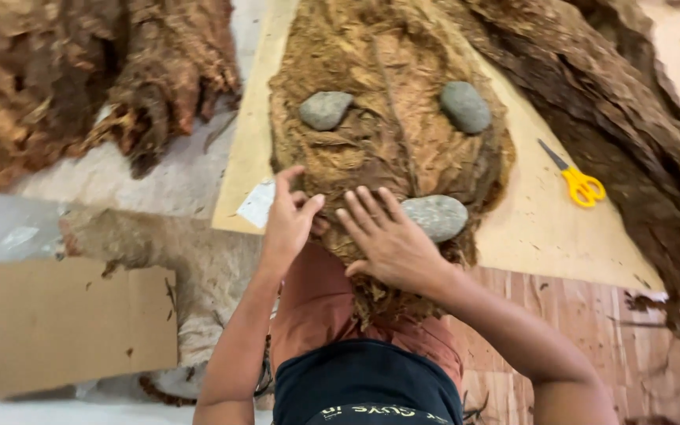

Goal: Smoothing and weighing down large dried leaves with stones on a table, likely for snack packaging or processing.

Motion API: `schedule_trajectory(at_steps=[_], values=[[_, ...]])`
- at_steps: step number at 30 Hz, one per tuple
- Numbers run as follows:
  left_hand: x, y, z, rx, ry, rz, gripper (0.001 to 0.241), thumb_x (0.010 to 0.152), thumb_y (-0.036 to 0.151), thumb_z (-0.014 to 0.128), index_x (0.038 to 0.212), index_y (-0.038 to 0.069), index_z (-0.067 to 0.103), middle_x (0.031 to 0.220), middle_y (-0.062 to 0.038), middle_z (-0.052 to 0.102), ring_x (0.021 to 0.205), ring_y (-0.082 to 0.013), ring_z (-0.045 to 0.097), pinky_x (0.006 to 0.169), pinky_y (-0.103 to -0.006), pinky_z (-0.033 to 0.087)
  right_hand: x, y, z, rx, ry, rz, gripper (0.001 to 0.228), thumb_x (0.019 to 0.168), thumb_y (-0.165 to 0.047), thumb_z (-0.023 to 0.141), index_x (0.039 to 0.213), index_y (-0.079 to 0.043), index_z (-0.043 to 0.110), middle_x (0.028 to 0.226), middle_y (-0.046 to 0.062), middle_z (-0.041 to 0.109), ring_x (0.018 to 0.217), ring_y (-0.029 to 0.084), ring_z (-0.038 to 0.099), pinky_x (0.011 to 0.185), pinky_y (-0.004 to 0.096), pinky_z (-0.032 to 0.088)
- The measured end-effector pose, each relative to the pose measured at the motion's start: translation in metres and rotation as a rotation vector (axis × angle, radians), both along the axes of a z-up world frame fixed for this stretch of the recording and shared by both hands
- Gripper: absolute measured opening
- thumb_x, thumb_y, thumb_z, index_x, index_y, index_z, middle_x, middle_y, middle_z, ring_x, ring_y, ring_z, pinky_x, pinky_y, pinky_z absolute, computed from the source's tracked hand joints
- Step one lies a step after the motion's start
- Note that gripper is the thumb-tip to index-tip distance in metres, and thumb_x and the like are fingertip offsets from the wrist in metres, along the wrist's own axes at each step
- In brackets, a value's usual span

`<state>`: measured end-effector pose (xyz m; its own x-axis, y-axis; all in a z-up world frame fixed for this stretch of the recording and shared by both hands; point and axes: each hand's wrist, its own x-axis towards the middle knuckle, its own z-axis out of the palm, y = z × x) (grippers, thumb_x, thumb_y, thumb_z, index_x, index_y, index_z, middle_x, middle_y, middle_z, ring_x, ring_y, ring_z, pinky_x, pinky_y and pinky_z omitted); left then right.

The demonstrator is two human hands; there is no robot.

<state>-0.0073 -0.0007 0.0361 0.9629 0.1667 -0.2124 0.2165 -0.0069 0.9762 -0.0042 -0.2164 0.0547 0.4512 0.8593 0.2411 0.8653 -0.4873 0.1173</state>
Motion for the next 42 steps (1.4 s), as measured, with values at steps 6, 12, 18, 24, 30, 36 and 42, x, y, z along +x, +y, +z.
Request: schedule_trajectory(at_steps=[6, 12, 18, 24, 30, 36, 42], values=[[0.003, -0.024, -0.005, 1.131, -0.724, 0.062, 0.034, 0.105, 0.037, 0.061, 0.138, 0.032, 0.065, 0.135, 0.005, 0.060, 0.133, -0.0200, 0.050, 0.113, -0.0379, 0.027, -0.010, 0.009, -0.001, -0.049, 0.004, -0.067, 0.096, 0.084, -0.072, 0.049, 0.147, 0.000, 0.049, 0.154, 0.032, 0.042, 0.151, 0.052, 0.027, 0.127, 0.063, 0.012], [-0.001, -0.008, -0.025, 1.248, -0.252, -0.098, 0.057, 0.105, 0.064, 0.028, 0.160, 0.047, 0.029, 0.172, -0.003, 0.014, 0.158, -0.0282, -0.003, 0.114, -0.0736, -0.003, -0.012, 0.008, -0.008, 0.009, 0.030, -0.065, 0.085, 0.089, -0.064, 0.046, 0.152, -0.006, 0.044, 0.158, 0.032, 0.037, 0.151, 0.055, 0.024, 0.126, 0.065, 0.015], [-0.005, -0.007, -0.010, 1.023, -0.294, 0.063, 0.069, 0.109, 0.039, 0.048, 0.165, 0.013, 0.016, 0.159, -0.025, 0.024, 0.146, -0.0455, 0.034, 0.114, -0.0739, 0.026, -0.014, 0.007, -0.005, 0.204, 0.026, -0.032, 0.067, 0.098, -0.061, 0.041, 0.143, -0.014, 0.059, 0.152, 0.031, 0.045, 0.145, 0.053, 0.036, 0.120, 0.065, 0.026], [-0.002, 0.023, -0.045, 0.964, -0.584, 0.393, 0.015, 0.099, 0.028, 0.066, 0.109, 0.028, 0.077, 0.109, 0.002, 0.059, 0.105, -0.0222, 0.058, 0.098, -0.0408, 0.043, -0.010, 0.004, -0.016, 0.482, -0.016, 0.061, 0.060, 0.093, -0.053, 0.066, 0.137, -0.014, 0.065, 0.146, 0.027, 0.055, 0.136, 0.047, 0.053, 0.116, 0.056, 0.039], [0.009, -0.002, -0.021, 0.990, -0.532, 0.346, 0.051, 0.087, 0.073, 0.065, 0.090, 0.023, 0.078, 0.090, -0.001, 0.061, 0.089, -0.0219, 0.057, 0.083, -0.0411, 0.049, -0.011, 0.000, -0.024, 0.675, 0.127, 0.062, 0.056, 0.086, -0.029, 0.081, 0.133, -0.002, 0.068, 0.135, 0.023, 0.063, 0.123, 0.044, 0.062, 0.108, 0.053, 0.052], [0.015, -0.027, -0.004, 0.588, -0.601, 0.202, 0.021, 0.093, 0.024, 0.076, 0.093, 0.003, 0.072, 0.089, -0.012, 0.066, 0.087, -0.0312, 0.070, 0.073, -0.0385, 0.059, -0.010, -0.008, -0.019, 0.647, 0.102, -0.080, 0.038, 0.095, -0.014, 0.072, 0.129, 0.002, 0.069, 0.122, 0.020, 0.066, 0.120, 0.035, 0.063, 0.108, 0.049, 0.052], [0.014, -0.027, 0.000, -0.560, -0.181, 0.144, 0.012, 0.101, 0.012, 0.064, 0.110, 0.005, 0.062, 0.095, -0.012, 0.074, 0.087, -0.0218, 0.076, 0.070, -0.0343, 0.065, 0.014, -0.010, 0.019, 0.645, 0.232, -0.155, 0.051, 0.098, -0.016, 0.072, 0.142, 0.006, 0.057, 0.137, 0.026, 0.057, 0.130, 0.045, 0.055, 0.104, 0.055, 0.051]])
